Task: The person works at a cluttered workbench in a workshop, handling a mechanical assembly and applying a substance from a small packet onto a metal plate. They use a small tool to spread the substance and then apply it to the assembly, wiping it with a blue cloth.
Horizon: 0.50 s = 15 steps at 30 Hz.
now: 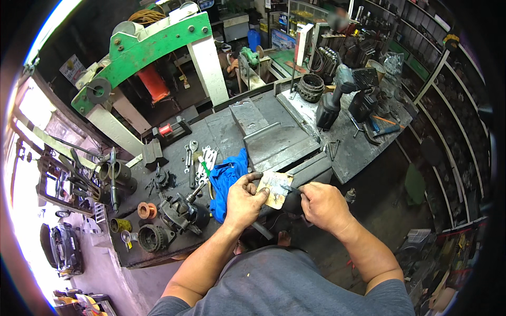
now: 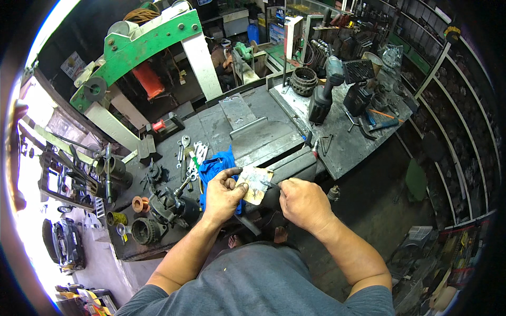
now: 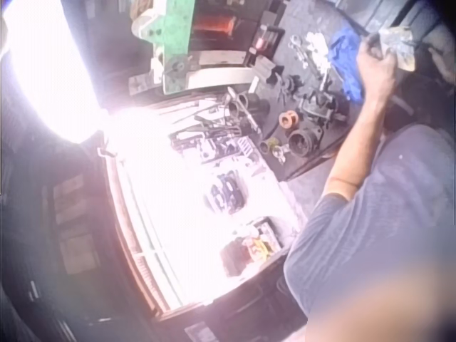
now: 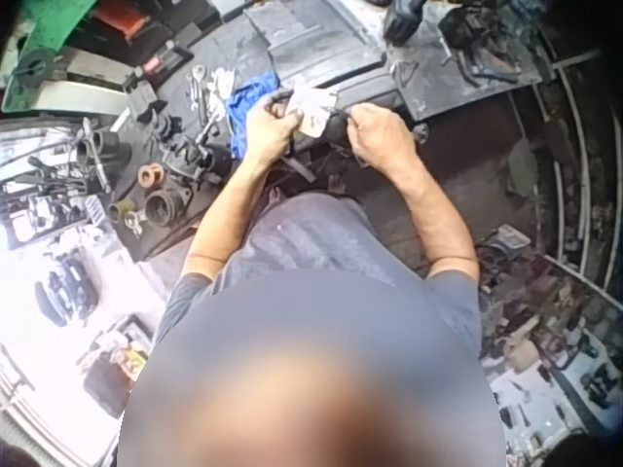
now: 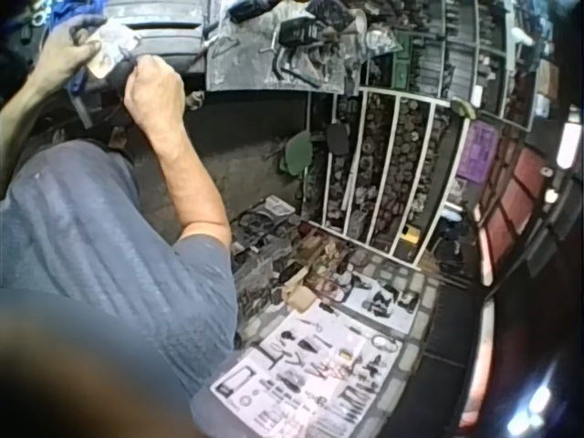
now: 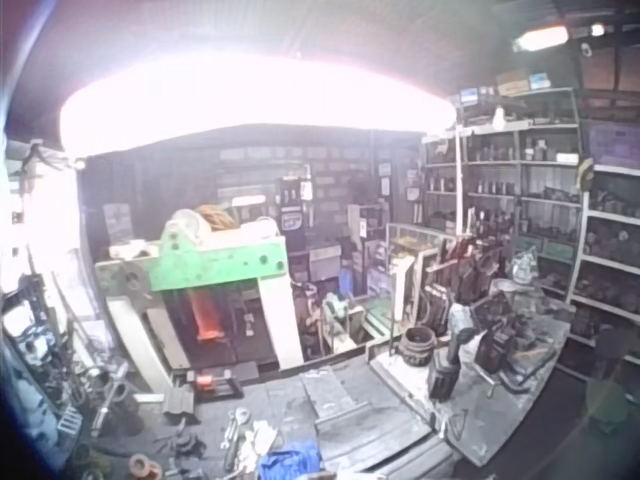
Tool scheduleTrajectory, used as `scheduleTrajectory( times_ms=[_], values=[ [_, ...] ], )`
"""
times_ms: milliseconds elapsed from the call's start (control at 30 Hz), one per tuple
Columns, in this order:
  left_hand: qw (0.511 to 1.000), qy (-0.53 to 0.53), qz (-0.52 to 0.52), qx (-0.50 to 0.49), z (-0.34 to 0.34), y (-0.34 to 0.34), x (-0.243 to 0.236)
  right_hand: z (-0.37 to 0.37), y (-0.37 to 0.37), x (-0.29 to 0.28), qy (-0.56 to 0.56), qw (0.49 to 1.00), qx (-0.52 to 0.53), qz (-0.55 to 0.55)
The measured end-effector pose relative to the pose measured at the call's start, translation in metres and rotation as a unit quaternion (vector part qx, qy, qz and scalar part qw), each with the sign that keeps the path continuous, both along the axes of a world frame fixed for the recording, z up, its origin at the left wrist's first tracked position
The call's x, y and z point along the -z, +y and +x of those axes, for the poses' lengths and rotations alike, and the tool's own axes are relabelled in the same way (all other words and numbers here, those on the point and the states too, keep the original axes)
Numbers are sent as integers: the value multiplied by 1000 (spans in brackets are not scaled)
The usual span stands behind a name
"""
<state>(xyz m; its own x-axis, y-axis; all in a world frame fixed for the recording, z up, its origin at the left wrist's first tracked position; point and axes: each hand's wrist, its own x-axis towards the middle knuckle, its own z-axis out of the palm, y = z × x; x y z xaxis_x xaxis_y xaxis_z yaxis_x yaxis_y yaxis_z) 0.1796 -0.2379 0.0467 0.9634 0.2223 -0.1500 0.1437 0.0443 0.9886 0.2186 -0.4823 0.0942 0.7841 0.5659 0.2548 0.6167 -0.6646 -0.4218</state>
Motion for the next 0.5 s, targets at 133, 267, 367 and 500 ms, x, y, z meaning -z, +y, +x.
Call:
scheduleTrajectory(
  times_ms=[133, 267, 367, 500],
  values=[
    [1000, 7, -9, 0, -1, -1, -1, -5, 0, 0, 35, 999, -22, 24],
    [1000, 6, -4, -1, -1, 0, -2, -10, 2, -9, 41, 999, -9, 14],
    [1000, 7, -3, 1, 0, 0, 0, -12, 5, -18, 84, 994, 57, -28],
    [1000, 2, 9, 5, 0, 2, 2, -10, 0, -29, 61, 995, 32, -68]
  ],
)
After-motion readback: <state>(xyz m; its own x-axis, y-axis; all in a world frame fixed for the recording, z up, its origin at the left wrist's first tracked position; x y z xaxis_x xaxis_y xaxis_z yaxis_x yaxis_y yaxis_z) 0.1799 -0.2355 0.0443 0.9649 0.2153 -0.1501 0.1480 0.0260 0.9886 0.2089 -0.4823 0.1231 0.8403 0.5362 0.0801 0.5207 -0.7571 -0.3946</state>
